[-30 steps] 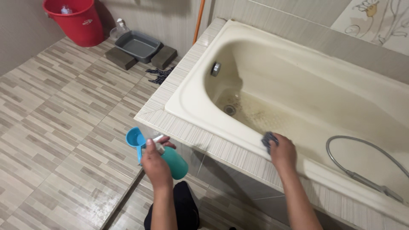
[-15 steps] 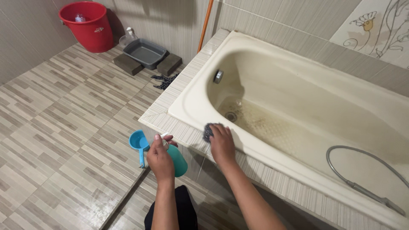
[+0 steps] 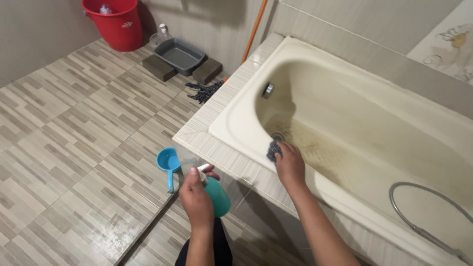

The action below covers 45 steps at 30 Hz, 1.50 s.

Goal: The person scrubs the rim and interior of a bathtub using a steel wool pad and a spray bottle. They also clean the shower head, faucet, and surrounding wall tiles. The person uses a blue scoop to pour water into the tub to rinse the surfaces.

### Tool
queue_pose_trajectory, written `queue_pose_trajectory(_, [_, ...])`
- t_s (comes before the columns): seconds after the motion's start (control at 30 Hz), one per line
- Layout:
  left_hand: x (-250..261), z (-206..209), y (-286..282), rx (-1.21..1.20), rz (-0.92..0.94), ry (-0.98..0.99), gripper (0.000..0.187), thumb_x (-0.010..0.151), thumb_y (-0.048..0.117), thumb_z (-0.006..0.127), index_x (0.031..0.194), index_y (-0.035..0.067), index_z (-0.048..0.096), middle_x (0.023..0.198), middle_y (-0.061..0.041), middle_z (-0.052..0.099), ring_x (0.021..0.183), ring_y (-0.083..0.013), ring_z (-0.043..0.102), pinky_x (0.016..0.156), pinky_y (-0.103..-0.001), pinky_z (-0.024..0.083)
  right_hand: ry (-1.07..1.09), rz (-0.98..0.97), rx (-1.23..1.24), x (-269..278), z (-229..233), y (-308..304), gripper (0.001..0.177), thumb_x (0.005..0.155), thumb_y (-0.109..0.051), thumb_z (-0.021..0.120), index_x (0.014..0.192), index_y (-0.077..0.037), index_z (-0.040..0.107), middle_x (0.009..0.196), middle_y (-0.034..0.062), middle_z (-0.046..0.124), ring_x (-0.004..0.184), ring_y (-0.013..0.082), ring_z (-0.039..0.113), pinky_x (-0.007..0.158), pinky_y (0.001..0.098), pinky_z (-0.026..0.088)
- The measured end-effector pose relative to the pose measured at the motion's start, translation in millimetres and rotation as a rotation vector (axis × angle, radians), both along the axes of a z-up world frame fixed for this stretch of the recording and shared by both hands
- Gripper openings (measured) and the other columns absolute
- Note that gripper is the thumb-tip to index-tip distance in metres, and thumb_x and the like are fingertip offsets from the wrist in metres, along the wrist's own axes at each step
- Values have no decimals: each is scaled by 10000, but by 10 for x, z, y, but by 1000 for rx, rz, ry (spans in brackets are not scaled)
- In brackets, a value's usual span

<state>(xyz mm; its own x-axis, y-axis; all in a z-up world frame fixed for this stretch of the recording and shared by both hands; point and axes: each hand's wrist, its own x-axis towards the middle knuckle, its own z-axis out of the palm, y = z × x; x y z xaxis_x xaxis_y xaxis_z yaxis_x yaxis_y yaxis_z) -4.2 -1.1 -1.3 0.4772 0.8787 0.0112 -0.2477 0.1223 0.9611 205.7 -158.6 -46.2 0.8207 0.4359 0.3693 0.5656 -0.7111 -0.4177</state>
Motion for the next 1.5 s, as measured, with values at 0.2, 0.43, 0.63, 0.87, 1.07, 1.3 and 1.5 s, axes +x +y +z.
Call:
queue_pose_trajectory(0.2, [65, -100, 44, -10, -46, 12, 528, 1061, 373, 438, 1020, -41, 764, 782, -85, 726, 745, -150, 655, 698, -291, 513, -84, 146, 29, 406, -134, 1039, 377, 842, -76, 731, 1216, -53, 692, 1257, 105, 684, 1193, 320, 600, 1026, 437, 469])
queue_pose_trajectory(0.43, [111, -208, 212, 36, -4, 81, 512, 1051, 372, 452, 1023, -31, 767, 763, -63, 732, 735, -130, 657, 692, -272, 512, -6, 146, -2, 1022, -235, 1930, 375, 876, -72, 704, 1248, -41, 675, 1284, 121, 664, 1197, 344, 579, 1009, 430, 468])
queue_pose_trajectory(0.63, [129, -214, 183, 35, -12, 61, 536, 1074, 370, 446, 1022, -50, 774, 774, -70, 713, 741, -133, 616, 704, -280, 482, 14, 291, 75, 386, -238, 1635, 340, 879, -61, 676, 1218, -38, 694, 1259, 128, 685, 1208, 340, 589, 1059, 425, 467])
queue_pose_trajectory(0.87, [108, -150, 35, -31, -49, -1, 555, 1064, 382, 448, 1006, -76, 756, 754, -91, 713, 719, -148, 651, 678, -295, 507, 16, 286, -2, -200, -21, 769, 347, 910, -96, 656, 1253, -51, 673, 1312, 110, 660, 1253, 323, 571, 1064, 428, 453])
queue_pose_trajectory(1.07, [198, -244, 58, -18, -44, 42, 504, 1056, 361, 481, 994, -54, 760, 745, -95, 731, 726, -151, 679, 718, -288, 541, 4, 170, -44, 177, -75, 603, 353, 908, -101, 671, 1259, -66, 681, 1306, 106, 671, 1229, 326, 580, 1057, 431, 455])
queue_pose_trajectory(1.3, [571, -176, 55, 128, 72, 270, 379, 985, 368, 571, 886, 27, 702, 686, -86, 754, 647, -196, 713, 653, -351, 529, -104, 136, -44, 266, -90, 789, 352, 890, -84, 673, 1241, -71, 693, 1294, 103, 678, 1219, 326, 592, 1063, 437, 452])
queue_pose_trajectory(1.5, [679, -94, -78, 185, 119, 311, 436, 1002, 451, 555, 885, 54, 693, 675, -66, 740, 647, -208, 715, 647, -369, 518, -20, 109, -8, -75, -116, 388, 335, 937, -113, 637, 1269, -91, 681, 1321, 70, 657, 1264, 292, 575, 1064, 405, 465])
